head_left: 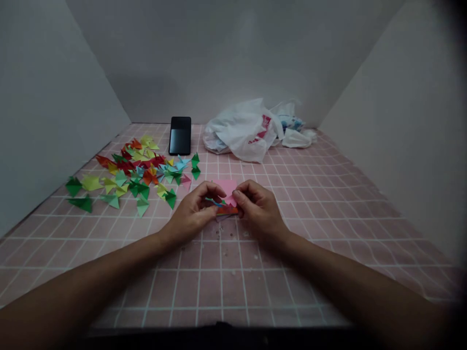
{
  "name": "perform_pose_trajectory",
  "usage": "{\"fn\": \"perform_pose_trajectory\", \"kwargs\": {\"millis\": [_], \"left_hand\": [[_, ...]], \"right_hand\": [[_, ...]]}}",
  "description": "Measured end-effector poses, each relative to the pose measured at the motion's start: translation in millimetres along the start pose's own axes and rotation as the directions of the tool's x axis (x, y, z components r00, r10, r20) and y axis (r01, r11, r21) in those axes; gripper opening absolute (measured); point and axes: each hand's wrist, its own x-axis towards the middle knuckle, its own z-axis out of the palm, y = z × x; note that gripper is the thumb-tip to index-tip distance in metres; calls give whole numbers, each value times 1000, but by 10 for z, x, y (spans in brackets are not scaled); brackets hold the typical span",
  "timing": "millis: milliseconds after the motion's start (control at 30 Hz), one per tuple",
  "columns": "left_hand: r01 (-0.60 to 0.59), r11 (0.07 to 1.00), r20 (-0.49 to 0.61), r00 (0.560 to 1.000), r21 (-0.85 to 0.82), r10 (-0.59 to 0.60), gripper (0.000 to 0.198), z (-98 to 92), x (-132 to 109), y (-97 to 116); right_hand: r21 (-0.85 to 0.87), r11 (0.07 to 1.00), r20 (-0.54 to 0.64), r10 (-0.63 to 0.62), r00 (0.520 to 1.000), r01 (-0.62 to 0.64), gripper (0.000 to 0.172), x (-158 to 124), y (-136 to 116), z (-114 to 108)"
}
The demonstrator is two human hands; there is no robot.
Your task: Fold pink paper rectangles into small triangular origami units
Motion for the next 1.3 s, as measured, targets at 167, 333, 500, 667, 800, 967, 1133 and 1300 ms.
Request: {"fn": "perform_pose_trajectory", "kwargs": {"millis": [167, 333, 500, 667, 800, 967, 1133, 1300], "left_hand": [[-15, 1000, 53, 999, 22, 14, 22, 13, 4, -49], [83, 995, 137, 988, -63, -74, 16, 15, -8, -45], [153, 980, 148, 980, -125, -134, 18, -14, 5, -74], [47, 998, -9, 999, -35, -48, 15, -18, 18, -99], [-54, 960, -52, 996, 276, 71, 3, 16, -17, -58], [-25, 971, -33, 999, 238, 33, 13, 64, -71, -38], [16, 990, -101, 995, 143, -2, 18, 61, -71, -73], [32, 992, -173, 985, 123, -11, 11, 36, -31, -63]], "right_hand": [[220, 956, 82, 179, 980, -193, 21, 3, -9, 41], [406, 844, 194, 294, 936, -350, 19, -6, 26, 71], [482, 807, 221, 265, 939, -341, 23, -3, 42, 70], [419, 862, 173, 231, 957, -284, 16, -5, 29, 76], [252, 947, 81, 184, 980, -198, 8, -17, -1, 77], [90, 994, 12, 66, 998, -67, 7, -40, -15, 70], [-85, 990, 98, -101, 990, 110, 2, -84, -1, 86], [-46, 987, 211, -138, 968, 151, 11, -113, -22, 84]]}}
